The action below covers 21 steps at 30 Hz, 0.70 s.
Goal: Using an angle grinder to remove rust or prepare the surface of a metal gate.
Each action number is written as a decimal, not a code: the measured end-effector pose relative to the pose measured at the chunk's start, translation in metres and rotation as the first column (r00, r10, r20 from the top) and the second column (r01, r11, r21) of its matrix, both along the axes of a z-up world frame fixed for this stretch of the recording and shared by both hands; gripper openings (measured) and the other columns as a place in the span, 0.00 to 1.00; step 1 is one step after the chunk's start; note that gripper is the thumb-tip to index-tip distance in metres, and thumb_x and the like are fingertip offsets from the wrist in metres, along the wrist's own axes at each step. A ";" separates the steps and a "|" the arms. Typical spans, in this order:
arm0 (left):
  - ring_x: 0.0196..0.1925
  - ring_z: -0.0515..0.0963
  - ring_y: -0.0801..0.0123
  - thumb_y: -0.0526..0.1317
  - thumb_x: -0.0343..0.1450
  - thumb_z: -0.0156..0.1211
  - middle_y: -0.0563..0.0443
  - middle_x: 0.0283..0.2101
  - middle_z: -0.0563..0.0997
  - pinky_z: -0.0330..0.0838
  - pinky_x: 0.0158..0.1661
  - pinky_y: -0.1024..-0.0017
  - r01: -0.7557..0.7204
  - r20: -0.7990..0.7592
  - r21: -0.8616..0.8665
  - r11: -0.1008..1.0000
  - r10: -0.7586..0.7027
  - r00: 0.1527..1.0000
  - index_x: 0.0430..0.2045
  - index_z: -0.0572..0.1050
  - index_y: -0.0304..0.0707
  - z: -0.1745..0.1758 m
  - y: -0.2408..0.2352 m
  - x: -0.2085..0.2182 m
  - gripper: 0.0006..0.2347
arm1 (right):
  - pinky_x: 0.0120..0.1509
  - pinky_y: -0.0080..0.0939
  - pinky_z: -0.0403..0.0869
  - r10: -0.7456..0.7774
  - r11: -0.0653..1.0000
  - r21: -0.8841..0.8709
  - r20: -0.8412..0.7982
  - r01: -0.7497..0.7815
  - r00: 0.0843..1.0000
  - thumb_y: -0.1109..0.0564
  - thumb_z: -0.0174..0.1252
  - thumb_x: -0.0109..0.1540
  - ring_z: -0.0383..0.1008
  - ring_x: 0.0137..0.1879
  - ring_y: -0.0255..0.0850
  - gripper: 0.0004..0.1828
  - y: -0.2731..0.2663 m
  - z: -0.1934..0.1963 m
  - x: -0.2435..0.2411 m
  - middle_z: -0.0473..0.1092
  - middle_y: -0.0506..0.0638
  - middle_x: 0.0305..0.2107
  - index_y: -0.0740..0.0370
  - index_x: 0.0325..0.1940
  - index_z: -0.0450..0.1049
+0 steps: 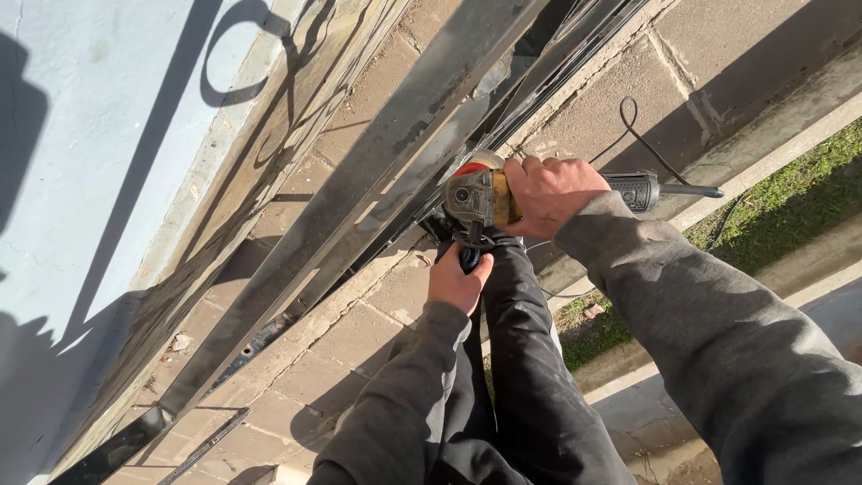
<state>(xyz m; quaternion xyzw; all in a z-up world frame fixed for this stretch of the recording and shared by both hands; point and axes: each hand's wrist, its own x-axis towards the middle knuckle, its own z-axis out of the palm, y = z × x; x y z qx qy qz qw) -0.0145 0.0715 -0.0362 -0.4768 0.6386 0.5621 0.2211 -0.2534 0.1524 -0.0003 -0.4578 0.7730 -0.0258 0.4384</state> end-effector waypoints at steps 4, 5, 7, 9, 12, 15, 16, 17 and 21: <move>0.37 0.85 0.61 0.45 0.67 0.66 0.45 0.36 0.86 0.76 0.41 0.66 0.035 0.165 0.038 0.999 -0.041 0.985 0.45 0.80 0.37 0.019 -0.008 -0.025 0.16 | 0.40 0.57 0.81 0.021 0.990 0.141 0.036 -0.026 0.999 0.24 0.66 0.52 0.81 0.38 0.56 0.45 -0.007 0.000 -0.008 0.74 0.60 0.36 0.63 0.54 0.67; 0.37 0.85 0.61 0.45 0.67 0.66 0.45 0.36 0.86 0.76 0.41 0.66 0.032 0.165 0.037 0.999 -0.038 0.986 0.45 0.80 0.37 0.014 -0.006 -0.021 0.16 | 0.40 0.57 0.81 0.025 0.990 0.140 0.036 -0.030 0.999 0.24 0.66 0.52 0.81 0.38 0.56 0.45 -0.007 0.003 -0.009 0.74 0.60 0.36 0.63 0.54 0.67; 0.38 0.86 0.62 0.45 0.67 0.67 0.45 0.36 0.86 0.77 0.42 0.67 0.060 0.018 0.011 0.998 -0.060 0.998 0.45 0.79 0.35 0.004 -0.001 -0.017 0.17 | 0.41 0.58 0.81 0.004 0.985 0.175 0.022 -0.007 1.000 0.22 0.64 0.54 0.81 0.38 0.56 0.45 -0.004 0.008 -0.015 0.75 0.61 0.37 0.63 0.53 0.67; 0.36 0.85 0.57 0.45 0.67 0.67 0.43 0.35 0.86 0.77 0.39 0.64 0.025 0.068 0.102 0.995 -0.032 0.997 0.44 0.79 0.33 0.010 0.002 -0.022 0.17 | 0.41 0.57 0.81 0.002 0.976 0.216 0.045 -0.012 0.999 0.21 0.63 0.54 0.81 0.39 0.56 0.46 -0.007 0.023 -0.023 0.75 0.60 0.37 0.63 0.52 0.66; 0.35 0.86 0.51 0.46 0.67 0.67 0.40 0.35 0.86 0.79 0.38 0.62 0.073 0.063 0.082 0.994 -0.078 0.995 0.45 0.78 0.33 0.013 0.018 -0.006 0.18 | 0.42 0.56 0.81 -0.006 0.971 0.237 0.060 -0.009 0.998 0.21 0.64 0.53 0.82 0.39 0.55 0.46 0.012 0.020 -0.008 0.75 0.59 0.37 0.63 0.52 0.67; 0.38 0.87 0.51 0.46 0.66 0.67 0.40 0.36 0.86 0.79 0.40 0.63 0.127 0.007 -0.027 0.992 -0.127 0.992 0.48 0.77 0.36 0.017 0.018 -0.013 0.19 | 0.38 0.55 0.81 0.002 0.990 0.142 -0.005 -0.001 1.000 0.22 0.65 0.51 0.81 0.38 0.53 0.46 0.023 0.019 -0.007 0.75 0.59 0.36 0.63 0.52 0.67; 0.39 0.87 0.51 0.46 0.66 0.66 0.40 0.37 0.86 0.79 0.41 0.62 0.101 0.059 0.005 0.995 -0.102 0.993 0.49 0.76 0.37 0.033 0.024 -0.005 0.20 | 0.35 0.54 0.81 0.013 0.996 0.085 -0.002 -0.013 1.000 0.21 0.65 0.51 0.81 0.37 0.54 0.47 0.032 0.027 0.004 0.74 0.59 0.35 0.63 0.52 0.67; 0.39 0.87 0.51 0.46 0.66 0.66 0.40 0.37 0.86 0.79 0.41 0.62 0.099 0.079 0.021 0.995 -0.100 0.992 0.49 0.76 0.37 0.037 0.024 -0.004 0.20 | 0.35 0.54 0.81 0.016 0.995 0.099 0.020 -0.017 1.000 0.21 0.65 0.51 0.81 0.37 0.54 0.47 0.031 0.021 0.007 0.74 0.59 0.35 0.63 0.52 0.67; 0.37 0.88 0.53 0.45 0.67 0.65 0.42 0.35 0.87 0.79 0.38 0.63 0.038 0.066 -0.096 0.995 -0.032 0.997 0.45 0.78 0.38 0.028 0.007 -0.009 0.16 | 0.35 0.54 0.79 0.043 0.997 -0.063 0.005 -0.042 0.999 0.23 0.65 0.52 0.80 0.37 0.53 0.45 0.012 0.000 0.004 0.74 0.58 0.34 0.64 0.52 0.67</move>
